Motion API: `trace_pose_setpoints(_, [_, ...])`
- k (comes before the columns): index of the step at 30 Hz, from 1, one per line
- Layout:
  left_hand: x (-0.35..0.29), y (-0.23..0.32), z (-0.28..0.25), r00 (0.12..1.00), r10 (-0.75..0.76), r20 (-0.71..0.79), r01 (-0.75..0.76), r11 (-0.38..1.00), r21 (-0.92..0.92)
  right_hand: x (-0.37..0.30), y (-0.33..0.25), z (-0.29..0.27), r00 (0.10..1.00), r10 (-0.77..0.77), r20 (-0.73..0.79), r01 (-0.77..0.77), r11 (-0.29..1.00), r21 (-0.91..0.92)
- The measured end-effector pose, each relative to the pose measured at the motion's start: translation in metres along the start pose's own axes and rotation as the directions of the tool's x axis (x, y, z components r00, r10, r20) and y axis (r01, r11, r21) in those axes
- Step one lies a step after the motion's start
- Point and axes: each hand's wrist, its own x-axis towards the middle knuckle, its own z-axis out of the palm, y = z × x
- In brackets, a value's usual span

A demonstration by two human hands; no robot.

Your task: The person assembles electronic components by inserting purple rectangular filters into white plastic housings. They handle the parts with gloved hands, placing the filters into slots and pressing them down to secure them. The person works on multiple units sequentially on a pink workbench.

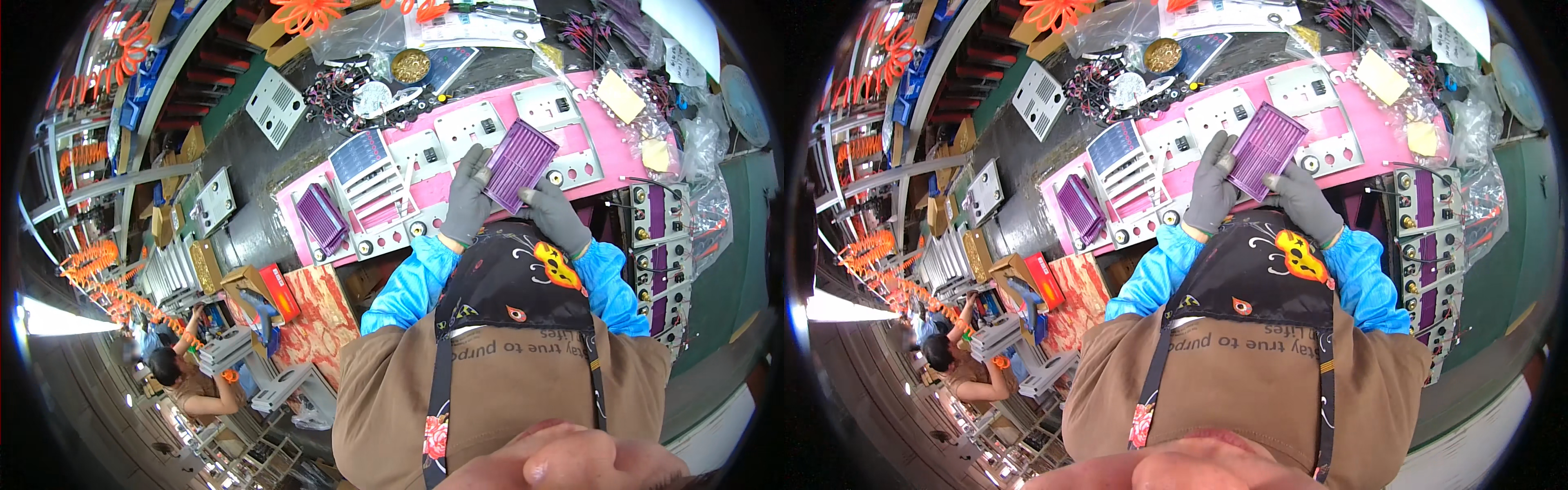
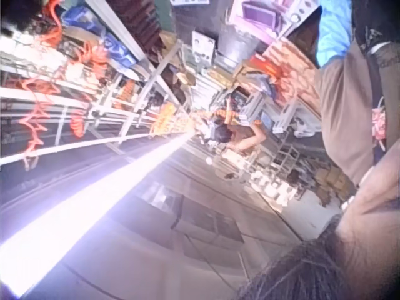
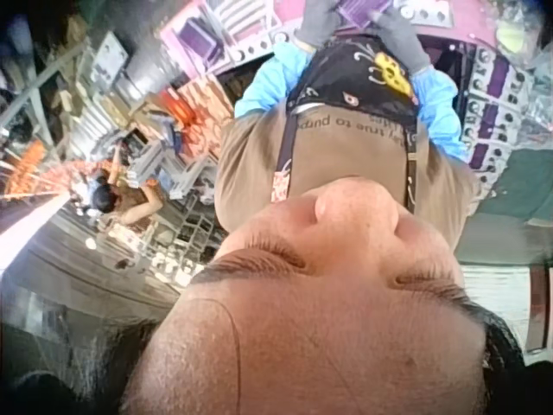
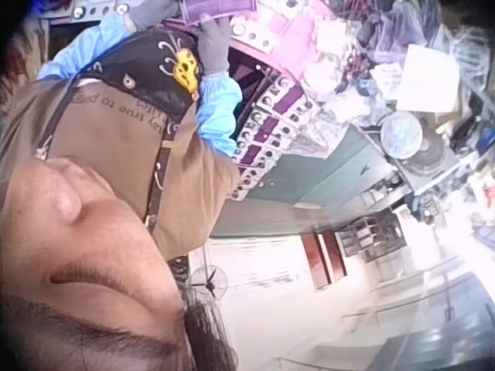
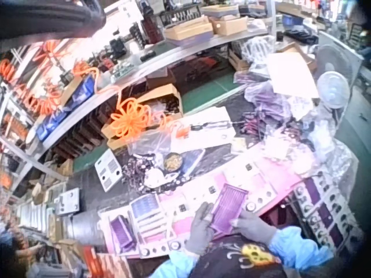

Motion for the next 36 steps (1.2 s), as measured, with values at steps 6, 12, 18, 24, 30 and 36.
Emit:
trace_pose_setpoints(6, [0.026,0.020,-0.023,0.975,-0.196,0.105,0.007,0.501,0.865,-0.004,0.012,-0.047,0.911,-0.330,-0.248,0.275,0.933,-0.233])
trace_pose_setpoints(12, [0.110,0.060,-0.040,0.859,0.257,0.444,-0.295,-0.460,0.838,-0.066,-0.034,-0.049,0.783,-0.386,-0.488,0.120,0.864,-0.489])
trace_pose_setpoints(18, [0.156,0.049,-0.067,0.939,0.166,0.301,-0.114,-0.676,0.728,-0.107,-0.026,-0.069,0.802,-0.432,-0.412,0.193,0.841,-0.505])
trace_pose_setpoints(24, [0.158,0.060,-0.052,0.910,0.183,0.373,-0.193,-0.607,0.771,-0.116,-0.021,-0.084,0.639,-0.478,-0.602,0.451,0.867,-0.210])
trace_pose_setpoints(30, [0.133,0.004,0.030,0.976,0.080,0.203,-0.180,-0.231,0.956,-0.102,-0.019,-0.133,0.665,-0.429,-0.612,0.464,0.879,-0.113])
trace_pose_setpoints(36, [0.103,-0.087,0.043,0.997,-0.053,-0.048,0.035,-0.231,0.972,-0.093,-0.056,-0.158,0.712,-0.475,-0.517,0.486,0.865,-0.126])
